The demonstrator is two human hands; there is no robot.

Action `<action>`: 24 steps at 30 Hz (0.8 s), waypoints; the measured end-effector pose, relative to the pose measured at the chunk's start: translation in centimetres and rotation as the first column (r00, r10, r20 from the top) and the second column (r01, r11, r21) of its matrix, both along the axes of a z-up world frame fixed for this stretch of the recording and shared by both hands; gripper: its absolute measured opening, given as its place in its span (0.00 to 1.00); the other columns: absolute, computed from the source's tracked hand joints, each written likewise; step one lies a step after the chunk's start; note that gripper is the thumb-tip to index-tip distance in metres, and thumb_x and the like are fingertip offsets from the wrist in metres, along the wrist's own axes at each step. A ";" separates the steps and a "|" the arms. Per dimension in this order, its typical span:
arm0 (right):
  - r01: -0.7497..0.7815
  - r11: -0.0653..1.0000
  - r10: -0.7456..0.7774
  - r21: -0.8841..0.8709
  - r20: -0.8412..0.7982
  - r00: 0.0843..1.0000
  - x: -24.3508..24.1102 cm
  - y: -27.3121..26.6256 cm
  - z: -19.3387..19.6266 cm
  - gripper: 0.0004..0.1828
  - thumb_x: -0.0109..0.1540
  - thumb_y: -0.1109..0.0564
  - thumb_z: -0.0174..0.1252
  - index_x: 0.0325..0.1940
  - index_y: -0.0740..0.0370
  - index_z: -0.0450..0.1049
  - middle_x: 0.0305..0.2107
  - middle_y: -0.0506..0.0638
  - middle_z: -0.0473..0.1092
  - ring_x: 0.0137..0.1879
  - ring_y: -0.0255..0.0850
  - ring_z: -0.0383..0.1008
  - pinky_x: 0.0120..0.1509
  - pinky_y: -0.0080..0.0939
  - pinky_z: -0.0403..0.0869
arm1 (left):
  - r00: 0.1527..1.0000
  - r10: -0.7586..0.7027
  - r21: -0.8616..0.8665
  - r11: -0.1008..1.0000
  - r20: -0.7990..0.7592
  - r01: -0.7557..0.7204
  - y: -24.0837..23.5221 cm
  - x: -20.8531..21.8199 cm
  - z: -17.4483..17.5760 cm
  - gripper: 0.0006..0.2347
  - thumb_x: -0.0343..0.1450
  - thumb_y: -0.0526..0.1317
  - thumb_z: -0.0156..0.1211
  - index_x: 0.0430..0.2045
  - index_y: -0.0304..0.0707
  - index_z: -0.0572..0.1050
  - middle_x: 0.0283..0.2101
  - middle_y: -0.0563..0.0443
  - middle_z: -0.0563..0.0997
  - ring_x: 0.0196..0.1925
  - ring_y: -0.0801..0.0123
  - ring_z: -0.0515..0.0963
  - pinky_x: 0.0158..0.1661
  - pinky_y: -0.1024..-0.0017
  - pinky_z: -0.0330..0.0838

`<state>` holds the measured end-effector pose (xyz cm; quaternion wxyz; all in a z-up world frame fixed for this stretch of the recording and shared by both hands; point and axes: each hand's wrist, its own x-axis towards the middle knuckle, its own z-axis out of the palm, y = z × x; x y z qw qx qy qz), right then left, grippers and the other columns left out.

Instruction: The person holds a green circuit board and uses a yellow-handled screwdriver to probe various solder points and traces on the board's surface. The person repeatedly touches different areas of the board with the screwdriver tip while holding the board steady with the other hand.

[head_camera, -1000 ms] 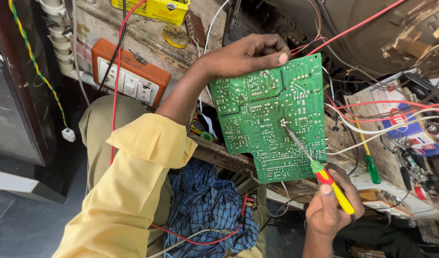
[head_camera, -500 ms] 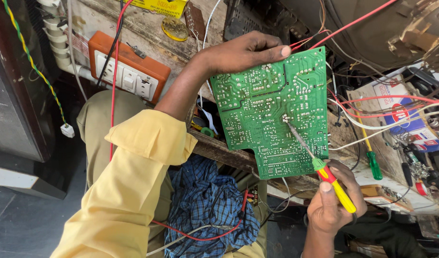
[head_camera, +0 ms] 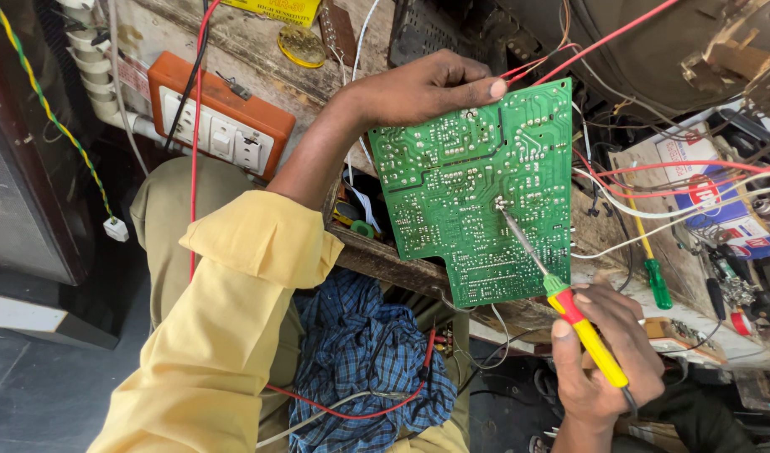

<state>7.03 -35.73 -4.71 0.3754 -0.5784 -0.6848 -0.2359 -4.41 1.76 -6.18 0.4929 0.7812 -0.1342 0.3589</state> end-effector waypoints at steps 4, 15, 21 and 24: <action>0.078 0.997 -0.075 -0.016 0.122 0.990 -1.5 0.2 1.0 0.11 0.68 0.62 0.64 0.52 0.71 0.76 0.45 0.59 0.77 0.56 0.52 0.79 0.70 0.51 0.77 | 1.000 -0.018 -0.018 1.000 -0.008 0.018 -0.1 -0.1 0.1 0.26 0.77 0.62 0.47 0.42 0.35 0.81 0.32 0.60 0.79 0.36 0.84 0.75 0.36 0.76 0.73; 0.162 0.986 -0.153 -0.039 0.172 0.973 -2.9 0.2 1.6 0.12 0.64 0.63 0.64 0.51 0.69 0.78 0.44 0.58 0.77 0.55 0.51 0.78 0.67 0.48 0.76 | 0.999 -0.047 0.010 0.999 0.026 0.047 0.0 -0.3 0.0 0.26 0.78 0.61 0.47 0.45 0.35 0.80 0.34 0.60 0.80 0.38 0.84 0.76 0.39 0.76 0.74; 0.163 0.986 -0.153 -0.046 0.176 0.973 -3.1 0.1 1.8 0.11 0.64 0.63 0.64 0.50 0.70 0.78 0.45 0.58 0.77 0.56 0.51 0.78 0.67 0.47 0.77 | 0.999 -0.045 0.013 0.999 0.024 0.045 0.0 -0.2 0.0 0.26 0.78 0.61 0.46 0.44 0.35 0.81 0.33 0.60 0.80 0.37 0.84 0.76 0.38 0.76 0.74; 0.159 0.986 -0.148 -0.045 0.187 0.971 -3.0 0.1 1.8 0.11 0.64 0.63 0.64 0.50 0.70 0.78 0.45 0.58 0.77 0.56 0.51 0.78 0.67 0.47 0.77 | 0.999 -0.035 0.023 0.999 0.025 0.035 0.0 -0.2 0.0 0.26 0.78 0.61 0.46 0.44 0.35 0.80 0.33 0.61 0.79 0.37 0.84 0.75 0.38 0.76 0.73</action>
